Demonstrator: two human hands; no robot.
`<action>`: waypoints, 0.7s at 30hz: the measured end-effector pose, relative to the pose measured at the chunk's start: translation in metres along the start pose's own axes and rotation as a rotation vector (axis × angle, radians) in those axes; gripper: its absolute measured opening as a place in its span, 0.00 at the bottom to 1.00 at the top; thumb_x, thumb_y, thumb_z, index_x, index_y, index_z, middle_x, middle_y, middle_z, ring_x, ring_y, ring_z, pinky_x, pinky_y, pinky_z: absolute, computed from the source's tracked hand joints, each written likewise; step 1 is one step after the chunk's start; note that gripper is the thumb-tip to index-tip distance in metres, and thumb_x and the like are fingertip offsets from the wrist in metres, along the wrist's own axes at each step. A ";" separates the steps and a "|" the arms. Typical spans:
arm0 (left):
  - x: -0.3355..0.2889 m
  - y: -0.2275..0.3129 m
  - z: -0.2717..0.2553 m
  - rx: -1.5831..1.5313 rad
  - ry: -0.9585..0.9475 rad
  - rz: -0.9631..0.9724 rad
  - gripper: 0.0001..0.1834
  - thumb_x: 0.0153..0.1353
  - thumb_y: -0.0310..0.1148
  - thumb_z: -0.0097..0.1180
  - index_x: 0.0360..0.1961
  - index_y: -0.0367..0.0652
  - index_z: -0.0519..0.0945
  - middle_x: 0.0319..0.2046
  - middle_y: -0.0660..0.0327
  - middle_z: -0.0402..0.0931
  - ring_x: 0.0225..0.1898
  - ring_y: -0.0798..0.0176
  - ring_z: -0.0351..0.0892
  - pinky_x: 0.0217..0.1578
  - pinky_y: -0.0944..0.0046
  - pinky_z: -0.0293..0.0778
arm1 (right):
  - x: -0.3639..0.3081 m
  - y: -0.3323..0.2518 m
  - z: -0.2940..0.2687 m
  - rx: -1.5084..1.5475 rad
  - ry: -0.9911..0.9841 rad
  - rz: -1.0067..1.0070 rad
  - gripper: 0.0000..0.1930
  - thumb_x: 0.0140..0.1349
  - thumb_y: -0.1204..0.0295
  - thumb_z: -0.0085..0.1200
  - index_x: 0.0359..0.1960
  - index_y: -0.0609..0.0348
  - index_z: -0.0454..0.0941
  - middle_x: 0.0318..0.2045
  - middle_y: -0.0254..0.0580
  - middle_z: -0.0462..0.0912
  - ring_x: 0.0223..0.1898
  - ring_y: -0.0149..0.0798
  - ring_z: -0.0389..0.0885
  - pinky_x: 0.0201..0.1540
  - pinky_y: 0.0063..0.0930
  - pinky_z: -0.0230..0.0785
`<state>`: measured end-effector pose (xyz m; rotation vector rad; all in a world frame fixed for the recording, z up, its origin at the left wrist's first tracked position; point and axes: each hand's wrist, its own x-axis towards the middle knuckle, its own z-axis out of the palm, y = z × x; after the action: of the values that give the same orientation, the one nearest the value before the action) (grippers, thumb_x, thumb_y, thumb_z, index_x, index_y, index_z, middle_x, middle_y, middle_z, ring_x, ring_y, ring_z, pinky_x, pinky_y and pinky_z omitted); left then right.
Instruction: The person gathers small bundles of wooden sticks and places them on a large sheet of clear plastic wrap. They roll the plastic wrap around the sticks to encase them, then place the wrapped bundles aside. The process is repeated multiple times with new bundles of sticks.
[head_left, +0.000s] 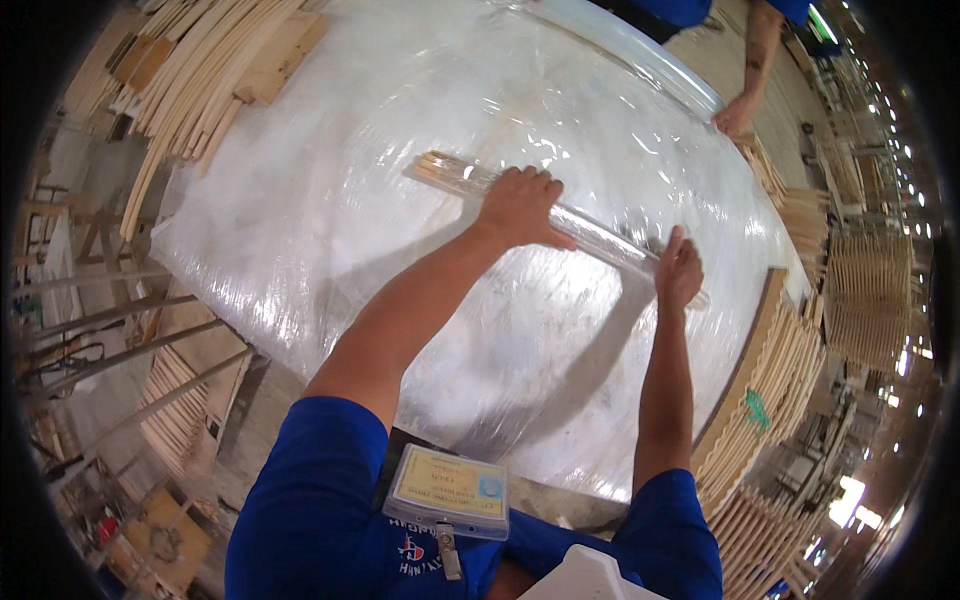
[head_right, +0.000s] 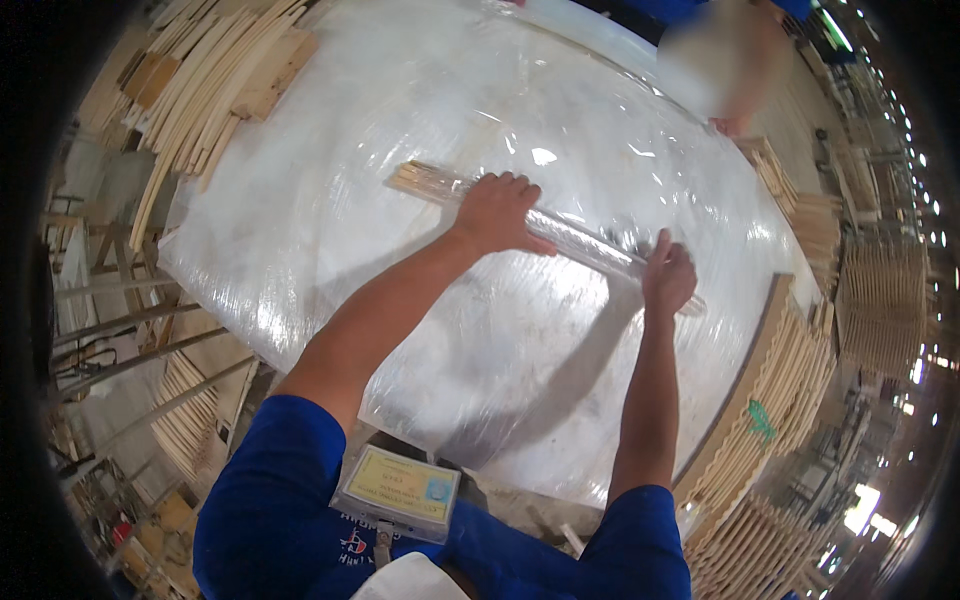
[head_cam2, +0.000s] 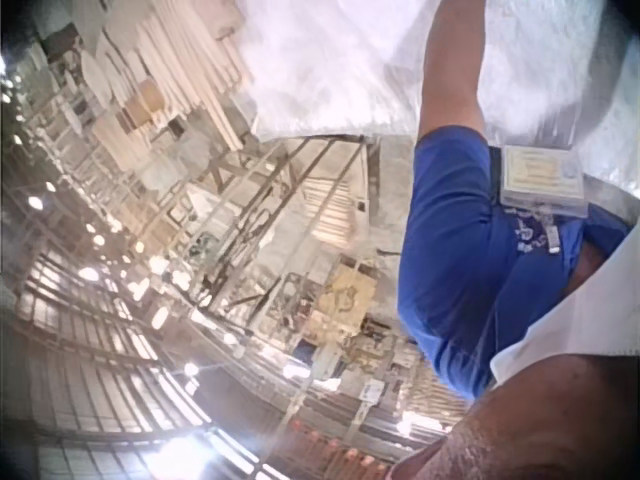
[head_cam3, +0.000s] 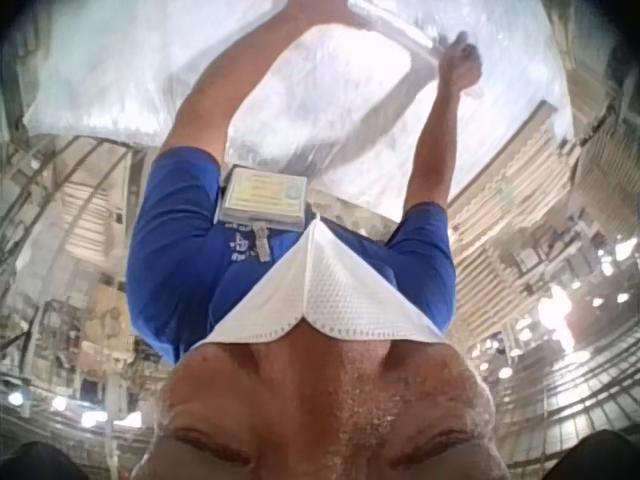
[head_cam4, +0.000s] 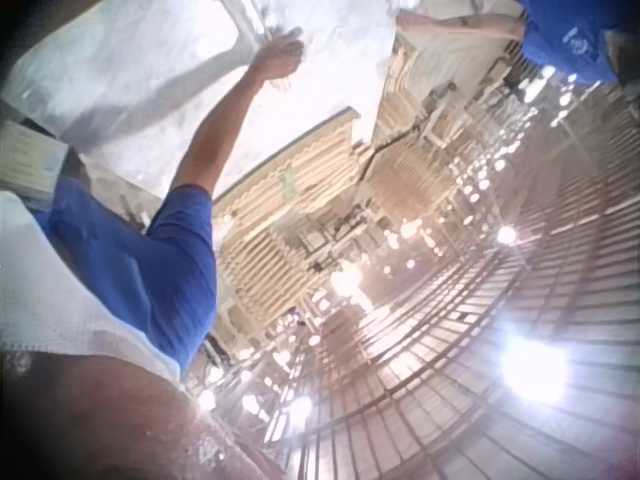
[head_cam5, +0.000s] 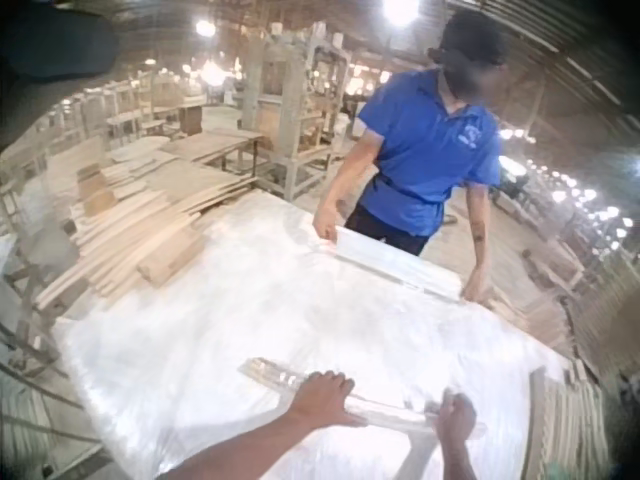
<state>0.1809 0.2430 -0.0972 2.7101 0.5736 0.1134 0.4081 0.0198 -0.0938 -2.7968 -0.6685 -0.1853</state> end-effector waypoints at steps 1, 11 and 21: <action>-0.001 -0.002 0.001 0.013 0.132 0.031 0.56 0.44 0.82 0.66 0.57 0.42 0.82 0.54 0.53 0.83 0.57 0.51 0.80 0.62 0.51 0.72 | -0.013 0.020 -0.004 0.042 -0.062 -0.071 0.28 0.79 0.47 0.50 0.30 0.61 0.83 0.32 0.54 0.85 0.40 0.59 0.83 0.46 0.57 0.71; -0.141 0.052 0.012 0.007 -0.051 -0.039 0.50 0.39 0.76 0.75 0.44 0.37 0.83 0.44 0.52 0.84 0.50 0.48 0.81 0.52 0.50 0.77 | -0.192 0.081 -0.042 0.125 0.091 -0.258 0.17 0.75 0.56 0.57 0.37 0.59 0.83 0.37 0.51 0.85 0.43 0.58 0.79 0.56 0.57 0.69; -0.071 0.031 0.009 -0.011 0.434 -0.042 0.31 0.55 0.61 0.76 0.43 0.43 0.83 0.46 0.57 0.83 0.52 0.50 0.80 0.58 0.46 0.71 | -0.132 0.008 0.002 0.117 0.113 -0.382 0.50 0.70 0.40 0.58 0.82 0.63 0.57 0.81 0.67 0.56 0.82 0.73 0.50 0.80 0.72 0.43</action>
<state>0.1288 0.1851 -0.0943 2.6676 0.7450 0.7028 0.2949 -0.0433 -0.1216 -2.5017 -1.1396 -0.3599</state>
